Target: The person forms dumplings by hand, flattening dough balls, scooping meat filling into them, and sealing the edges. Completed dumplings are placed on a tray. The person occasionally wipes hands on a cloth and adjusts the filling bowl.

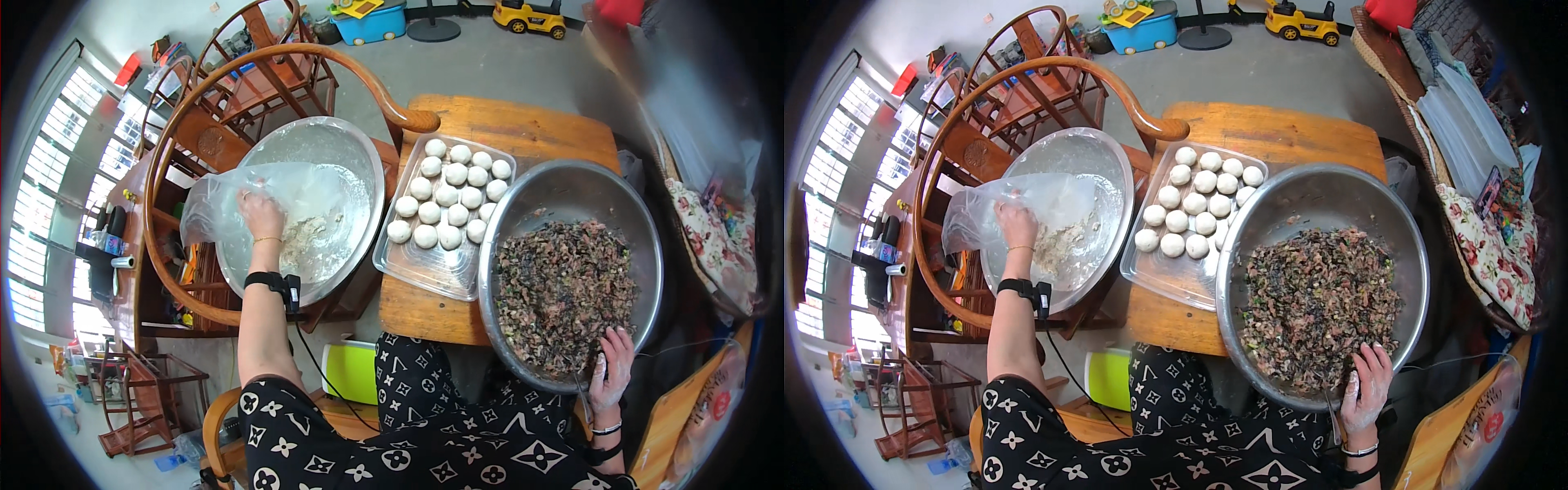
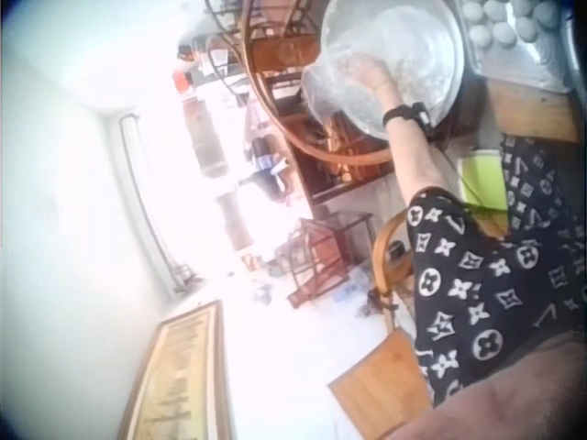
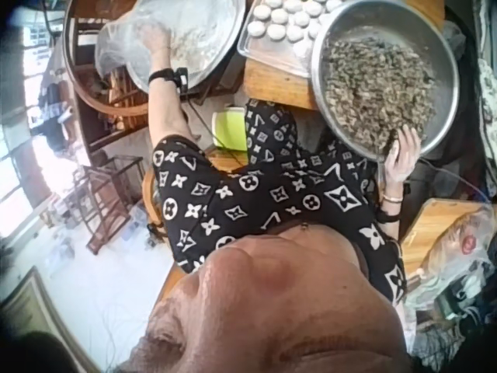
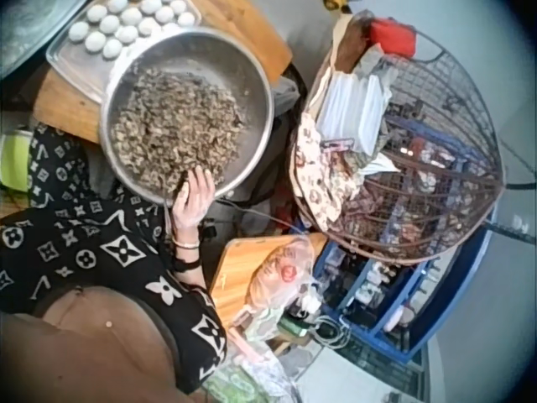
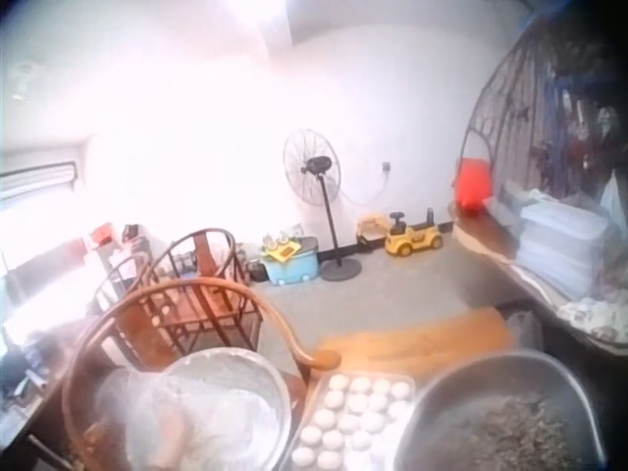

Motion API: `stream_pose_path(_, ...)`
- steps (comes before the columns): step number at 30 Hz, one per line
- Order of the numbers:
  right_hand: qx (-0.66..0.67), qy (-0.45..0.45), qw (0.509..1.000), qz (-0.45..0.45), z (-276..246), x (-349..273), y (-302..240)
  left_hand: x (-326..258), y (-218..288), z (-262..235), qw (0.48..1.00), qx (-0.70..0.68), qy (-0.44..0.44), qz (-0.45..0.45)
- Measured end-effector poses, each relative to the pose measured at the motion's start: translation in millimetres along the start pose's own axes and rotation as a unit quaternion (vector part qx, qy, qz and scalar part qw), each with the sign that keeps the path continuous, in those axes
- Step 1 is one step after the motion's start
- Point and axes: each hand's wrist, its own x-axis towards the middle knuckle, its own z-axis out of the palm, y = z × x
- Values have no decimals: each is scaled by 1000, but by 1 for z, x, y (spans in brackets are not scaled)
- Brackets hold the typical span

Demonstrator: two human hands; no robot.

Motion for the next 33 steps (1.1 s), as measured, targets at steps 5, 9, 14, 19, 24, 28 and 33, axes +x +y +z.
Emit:
stream_pose_path(5,-18,-4,1000,1,2,0,1,-17,-10,54,956,-37,-289,27)
stream_pose_path(9,-23,-14,1000,-2,2,4,5,-43,-33,125,949,-62,-256,174)
stream_pose_path(14,-19,-8,1000,19,5,2,-1,-29,-8,101,915,-9,-302,265)
stream_pose_path(19,-17,-10,1000,24,4,5,-3,-40,-41,152,958,-64,-135,246)
stream_pose_path(24,-23,-19,999,24,4,8,-1,-19,-51,192,942,-189,-231,157)
stream_pose_path(28,-35,-16,999,32,6,6,-2,-16,-36,188,940,-172,-244,165)
stream_pose_path(33,-36,-24,998,37,5,3,1,-21,-38,186,935,-187,-257,154)
